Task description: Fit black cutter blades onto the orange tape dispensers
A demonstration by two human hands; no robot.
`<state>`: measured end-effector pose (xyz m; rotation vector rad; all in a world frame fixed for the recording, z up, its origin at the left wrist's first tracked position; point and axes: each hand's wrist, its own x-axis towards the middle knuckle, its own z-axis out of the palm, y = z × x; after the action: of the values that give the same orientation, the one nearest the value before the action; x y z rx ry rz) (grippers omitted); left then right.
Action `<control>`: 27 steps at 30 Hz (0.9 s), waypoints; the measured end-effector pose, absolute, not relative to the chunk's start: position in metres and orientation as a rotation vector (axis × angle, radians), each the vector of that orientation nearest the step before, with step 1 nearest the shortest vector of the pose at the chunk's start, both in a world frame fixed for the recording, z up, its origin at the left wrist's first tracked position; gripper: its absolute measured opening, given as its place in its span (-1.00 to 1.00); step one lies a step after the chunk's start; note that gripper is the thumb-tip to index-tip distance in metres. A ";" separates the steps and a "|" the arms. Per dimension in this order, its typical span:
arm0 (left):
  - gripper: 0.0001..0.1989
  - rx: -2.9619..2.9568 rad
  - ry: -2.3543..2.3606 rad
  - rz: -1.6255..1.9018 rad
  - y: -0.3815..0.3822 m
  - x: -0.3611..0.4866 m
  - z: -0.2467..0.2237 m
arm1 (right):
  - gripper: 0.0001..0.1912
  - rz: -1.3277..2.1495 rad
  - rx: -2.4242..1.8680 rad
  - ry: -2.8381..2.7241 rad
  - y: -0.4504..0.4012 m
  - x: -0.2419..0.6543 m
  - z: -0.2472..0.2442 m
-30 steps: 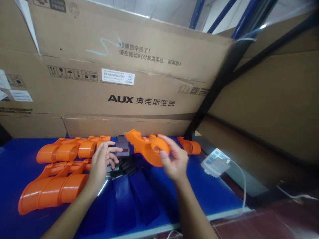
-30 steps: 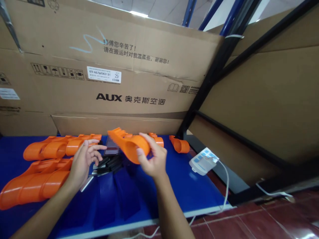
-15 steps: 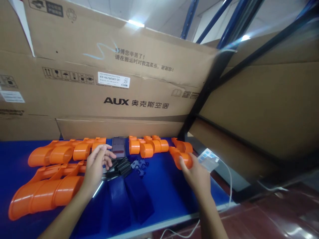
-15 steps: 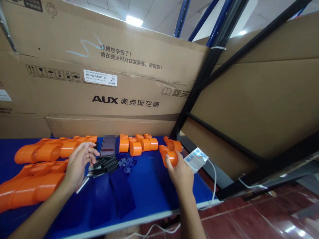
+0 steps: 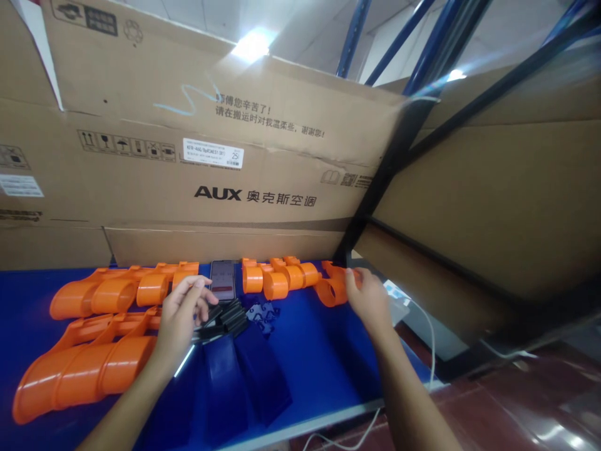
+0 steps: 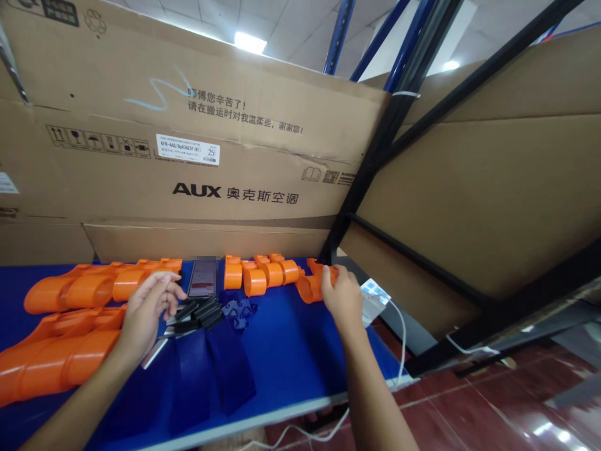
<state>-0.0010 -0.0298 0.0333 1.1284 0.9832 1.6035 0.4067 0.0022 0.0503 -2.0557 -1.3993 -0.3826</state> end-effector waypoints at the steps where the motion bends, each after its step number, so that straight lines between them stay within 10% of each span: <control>1: -0.63 1.130 0.982 1.605 -0.030 -0.001 0.034 | -0.41 -0.395 -2.116 -1.368 0.007 0.414 0.053; 11: -0.67 1.141 0.982 1.607 -0.032 0.000 0.037 | -0.44 -0.220 -2.318 -1.513 0.034 0.443 0.069; 20: -0.69 1.172 0.972 1.559 -0.030 0.001 0.037 | -0.37 -0.697 -1.617 -1.416 -0.015 0.366 0.123; 27: -0.55 1.068 0.855 1.524 -0.031 0.011 0.040 | -0.50 -0.186 -1.062 -1.794 -0.075 0.246 0.117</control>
<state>0.0109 -0.0311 0.0401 1.0678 0.8548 1.5240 0.2461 -0.0746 0.1169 -1.0624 -1.7935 -0.1858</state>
